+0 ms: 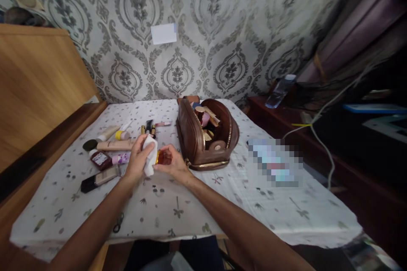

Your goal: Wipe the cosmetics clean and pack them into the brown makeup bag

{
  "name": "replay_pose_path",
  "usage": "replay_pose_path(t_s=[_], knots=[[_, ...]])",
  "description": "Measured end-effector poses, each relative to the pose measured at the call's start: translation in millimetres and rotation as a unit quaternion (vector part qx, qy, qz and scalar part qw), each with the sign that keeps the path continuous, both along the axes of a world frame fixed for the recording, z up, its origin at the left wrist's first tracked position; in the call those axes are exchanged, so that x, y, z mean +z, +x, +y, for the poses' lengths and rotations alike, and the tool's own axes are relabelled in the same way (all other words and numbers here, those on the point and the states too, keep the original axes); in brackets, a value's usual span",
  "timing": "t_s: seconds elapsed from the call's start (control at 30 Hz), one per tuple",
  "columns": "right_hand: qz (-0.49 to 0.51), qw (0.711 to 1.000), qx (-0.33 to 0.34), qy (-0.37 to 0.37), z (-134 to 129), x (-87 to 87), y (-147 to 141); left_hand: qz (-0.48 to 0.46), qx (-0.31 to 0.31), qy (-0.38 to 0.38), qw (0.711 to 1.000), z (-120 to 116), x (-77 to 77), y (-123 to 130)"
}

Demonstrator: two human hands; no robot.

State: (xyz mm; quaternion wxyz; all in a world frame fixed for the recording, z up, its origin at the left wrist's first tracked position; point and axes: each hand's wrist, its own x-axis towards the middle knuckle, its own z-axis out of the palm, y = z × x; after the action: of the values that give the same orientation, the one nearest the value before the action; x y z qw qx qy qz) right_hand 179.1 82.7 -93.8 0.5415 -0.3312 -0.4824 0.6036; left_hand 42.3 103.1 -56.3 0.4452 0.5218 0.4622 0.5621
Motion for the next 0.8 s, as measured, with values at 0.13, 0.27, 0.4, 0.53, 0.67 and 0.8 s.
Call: replay_pose_path(t_s=[0.13, 0.27, 0.4, 0.53, 0.67, 0.8], knots=[[0.018, 1.0, 0.02, 0.002, -2, 6.3, 2, 0.088, 0.022, 0.042, 0.995, -5, 2.1, -5], [0.072, 0.996, 0.028, -0.046, -5, 8.9, 3, 0.228, 0.029, 0.159, 0.96, -9, 3.2, -9], [0.219, 0.968, 0.023, -0.12, -4, 7.0, 2, 0.33, -0.057, 0.277, 0.901, -12, -0.5, -9], [0.252, 0.951, 0.051, -0.173, 0, 4.4, 5, 0.424, -0.053, 0.301, 0.853, -12, -7.3, -9], [0.206, 0.96, 0.069, -0.176, 3, 1.5, 7, 0.489, -0.009, 0.255, 0.834, -10, -9.4, -11], [0.199, 0.963, 0.075, -0.167, 4, 0.4, 7, 0.522, 0.009, 0.183, 0.833, -9, -5.8, -13]])
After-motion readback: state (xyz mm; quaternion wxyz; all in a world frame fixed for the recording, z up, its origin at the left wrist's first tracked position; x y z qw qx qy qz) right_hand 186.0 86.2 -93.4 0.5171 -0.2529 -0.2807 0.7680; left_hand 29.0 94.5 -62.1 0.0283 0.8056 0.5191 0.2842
